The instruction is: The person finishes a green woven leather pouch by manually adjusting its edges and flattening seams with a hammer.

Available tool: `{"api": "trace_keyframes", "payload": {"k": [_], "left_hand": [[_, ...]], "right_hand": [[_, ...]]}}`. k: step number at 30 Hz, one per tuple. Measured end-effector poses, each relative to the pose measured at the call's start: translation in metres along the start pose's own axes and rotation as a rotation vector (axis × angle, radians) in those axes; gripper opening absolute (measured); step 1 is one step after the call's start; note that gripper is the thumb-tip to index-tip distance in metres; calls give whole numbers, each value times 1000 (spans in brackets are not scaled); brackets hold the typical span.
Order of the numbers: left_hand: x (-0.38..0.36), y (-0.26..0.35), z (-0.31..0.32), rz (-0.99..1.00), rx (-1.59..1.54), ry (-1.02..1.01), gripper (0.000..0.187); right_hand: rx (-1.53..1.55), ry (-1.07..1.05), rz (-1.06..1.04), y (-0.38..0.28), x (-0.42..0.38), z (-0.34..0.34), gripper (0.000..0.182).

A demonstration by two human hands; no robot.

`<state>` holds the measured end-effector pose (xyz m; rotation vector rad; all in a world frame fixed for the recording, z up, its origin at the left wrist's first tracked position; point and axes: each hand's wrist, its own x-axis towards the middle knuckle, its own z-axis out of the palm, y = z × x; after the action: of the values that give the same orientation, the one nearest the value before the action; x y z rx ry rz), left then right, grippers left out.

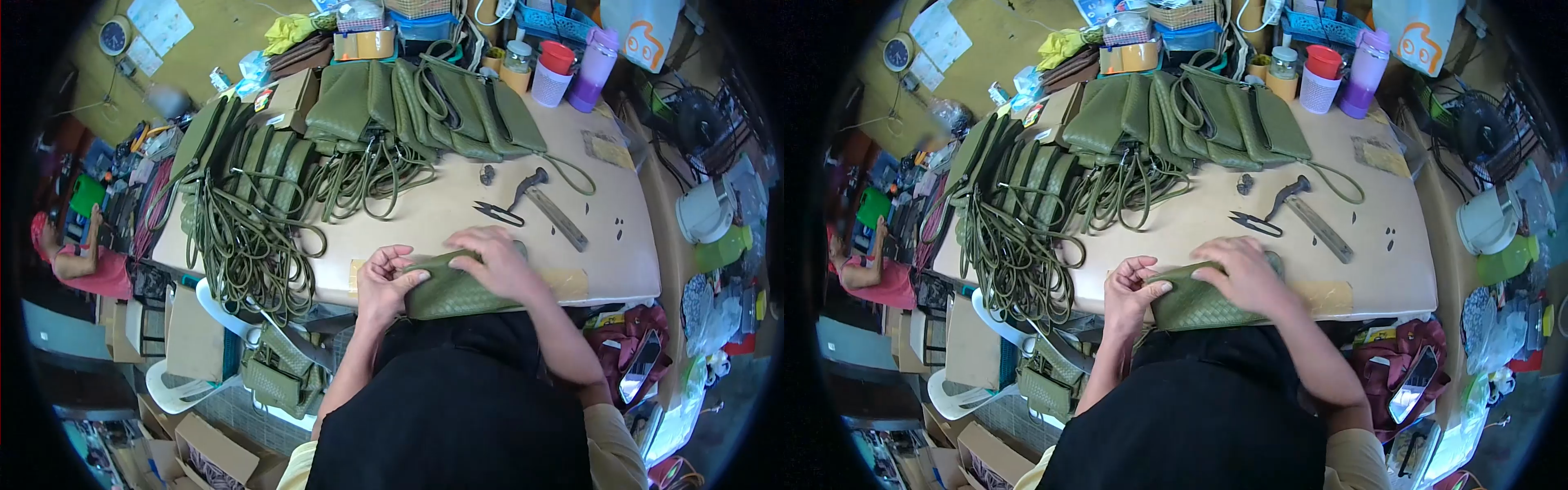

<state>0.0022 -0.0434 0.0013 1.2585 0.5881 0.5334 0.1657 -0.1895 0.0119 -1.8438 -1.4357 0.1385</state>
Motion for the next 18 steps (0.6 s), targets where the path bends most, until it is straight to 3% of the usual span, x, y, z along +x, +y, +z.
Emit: {"api": "trace_keyframes", "payload": {"k": [2,4,8,11,14,18], "left_hand": [[-7,6,1,-26,62,-9,30],[-5,5,-3,-32,79,-18,21],[-11,2,3,61,99,-99,13],[-14,-2,13,265,45,-98,12],[-16,-3,13,375,203,-160,12],[-22,9,23,332,51,-192,11]], "right_hand": [[129,-52,71,-20,-1,-1,16],[33,148,34,-35,-2,-4,11],[-37,223,15,-35,-9,0,14],[-29,94,94,-51,-3,-19,14],[155,179,28,-59,3,-13,14],[247,68,109,-57,4,-15,14]]}}
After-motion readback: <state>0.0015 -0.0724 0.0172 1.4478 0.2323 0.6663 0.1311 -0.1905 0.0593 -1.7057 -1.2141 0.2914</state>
